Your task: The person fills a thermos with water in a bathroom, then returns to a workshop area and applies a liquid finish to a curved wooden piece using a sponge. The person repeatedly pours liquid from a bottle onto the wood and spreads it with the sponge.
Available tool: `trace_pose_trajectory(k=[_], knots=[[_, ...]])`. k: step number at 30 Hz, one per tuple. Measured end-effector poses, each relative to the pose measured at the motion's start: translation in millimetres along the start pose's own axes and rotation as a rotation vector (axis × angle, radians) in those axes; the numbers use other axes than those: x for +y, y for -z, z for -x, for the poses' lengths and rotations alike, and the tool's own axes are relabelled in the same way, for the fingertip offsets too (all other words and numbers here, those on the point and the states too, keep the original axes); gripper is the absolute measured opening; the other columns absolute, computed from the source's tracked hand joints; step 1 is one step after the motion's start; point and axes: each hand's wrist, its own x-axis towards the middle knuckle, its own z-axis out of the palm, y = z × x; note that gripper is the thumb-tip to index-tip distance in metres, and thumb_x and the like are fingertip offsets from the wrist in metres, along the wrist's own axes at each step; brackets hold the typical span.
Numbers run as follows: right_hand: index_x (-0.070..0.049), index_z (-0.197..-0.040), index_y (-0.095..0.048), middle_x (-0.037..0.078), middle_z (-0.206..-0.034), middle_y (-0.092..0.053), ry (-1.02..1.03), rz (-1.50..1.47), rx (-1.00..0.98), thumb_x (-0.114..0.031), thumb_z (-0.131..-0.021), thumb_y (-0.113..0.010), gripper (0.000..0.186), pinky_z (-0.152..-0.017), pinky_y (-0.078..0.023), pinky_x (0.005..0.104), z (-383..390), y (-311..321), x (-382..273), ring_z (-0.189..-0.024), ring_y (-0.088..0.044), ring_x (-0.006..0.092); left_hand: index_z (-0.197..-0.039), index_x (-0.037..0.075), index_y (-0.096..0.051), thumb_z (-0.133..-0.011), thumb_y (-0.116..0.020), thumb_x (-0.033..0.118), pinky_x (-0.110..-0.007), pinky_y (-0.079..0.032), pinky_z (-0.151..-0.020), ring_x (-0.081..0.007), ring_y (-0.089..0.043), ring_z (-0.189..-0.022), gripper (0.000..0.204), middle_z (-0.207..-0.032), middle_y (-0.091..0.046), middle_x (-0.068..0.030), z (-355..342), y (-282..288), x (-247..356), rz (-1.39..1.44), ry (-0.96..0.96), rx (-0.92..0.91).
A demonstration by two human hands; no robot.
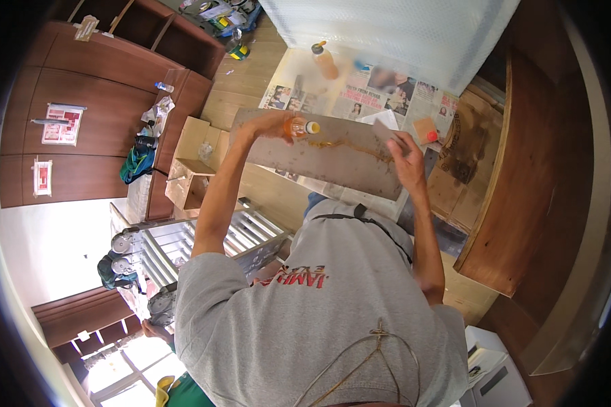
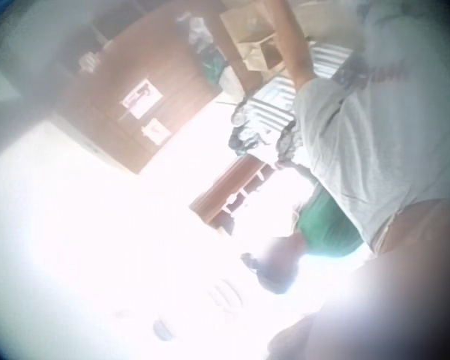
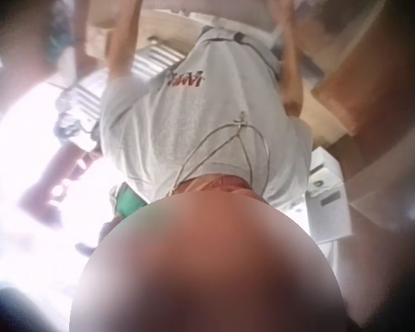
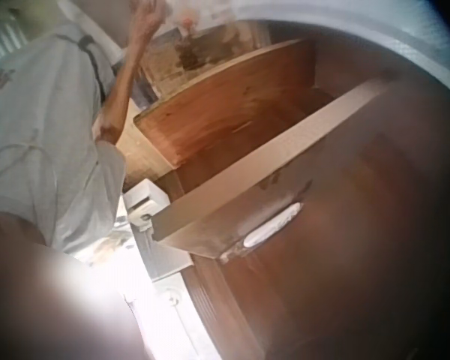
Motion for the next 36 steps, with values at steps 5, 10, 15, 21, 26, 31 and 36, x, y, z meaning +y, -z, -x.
trace_pose_trajectory(k=[5, 10, 15, 21, 26, 31, 36], knots=[[-0.003, -0.123, -0.071, 0.014, -0.114, -0.074, 0.26, 0.075, -0.1, -0.014, -0.102, -0.066, 0.024, -0.095, -0.054, 0.0368, -21, -35, -18, -0.107, -0.071, 0.0285, -0.122, 0.007, -0.064, -0.076, -0.083, -0.007, -0.034, -0.057, -0.087, -0.0175, -0.063, -0.1, 0.051, -0.1, -0.063, 0.0, -16, -4, 21, 0.739, 0.011, -0.131], [-0.004, -0.12, -0.072, 0.015, -0.112, -0.074, 0.337, 0.123, -0.089, -0.01, -0.1, -0.066, 0.022, -0.092, -0.055, 0.0401, -29, -47, -24, -0.105, -0.071, 0.0348, -0.127, 0.007, -0.061, -0.081, -0.085, 0.005, -0.037, -0.058, -0.085, -0.0204, -0.066, -0.101, 0.052, -0.113, -0.065, -0.005, -38, -8, 14, 0.796, -0.094, -0.23], [-0.002, -0.122, -0.072, 0.015, -0.113, -0.074, 0.261, 0.167, -0.114, -0.007, -0.1, -0.066, 0.023, -0.093, -0.054, 0.0357, -20, -46, -23, -0.106, -0.072, 0.0295, -0.128, 0.008, -0.059, -0.074, -0.092, 0.014, -0.042, -0.055, -0.09, -0.0274, -0.067, -0.102, 0.064, -0.11, -0.069, -0.0113, -48, -7, 20, 0.273, -0.226, -0.1], [-0.004, -0.118, -0.07, 0.016, -0.113, -0.072, 0.192, 0.331, -0.176, -0.009, -0.099, -0.065, 0.02, -0.093, -0.053, 0.0444, 7, -23, -20, -0.106, -0.068, 0.0385, -0.123, 0.006, -0.058, -0.075, -0.093, 0.017, -0.044, -0.054, -0.089, -0.0289, -0.066, -0.102, 0.06, -0.109, -0.069, -0.0129, -56, -8, 26, 0.546, -0.177, -0.136], [-0.003, -0.118, -0.065, 0.018, -0.112, -0.069, 0.078, 0.595, -0.248, -0.006, -0.099, -0.062, 0.019, -0.094, -0.051, 0.0474, 30, 2, -11, -0.108, -0.065, 0.0412, -0.12, 0.006, -0.057, -0.102, -0.064, 0.032, -0.037, -0.058, -0.082, -0.0222, -0.07, -0.093, 0.032, -0.103, -0.068, -0.0069, -76, -19, 17, 0.752, -0.207, 0.062], [-0.003, -0.119, -0.063, 0.02, -0.111, -0.068, 0.089, 0.725, -0.278, -0.005, -0.099, -0.061, 0.02, -0.092, -0.051, 0.0481, 40, 4, -4, -0.108, -0.064, 0.0427, -0.121, 0.003, -0.062, -0.082, -0.088, 0.02, -0.043, -0.053, -0.091, -0.0262, -0.067, -0.103, 0.049, -0.104, -0.069, -0.0109, -131, -36, 29, 0.69, -0.31, 0.495], [-0.005, -0.12, -0.061, 0.018, -0.11, -0.068, 0.078, 0.783, -0.188, -0.002, -0.096, -0.063, 0.023, -0.089, -0.052, 0.0497, 38, 2, -12, -0.106, -0.065, 0.0412, -0.122, 0.005, -0.062, -0.078, -0.093, 0.019, -0.04, -0.052, -0.093, -0.0273, -0.067, -0.108, 0.055, -0.112, -0.069, -0.0111, -182, -44, 46, 0.606, -0.321, 0.73]])
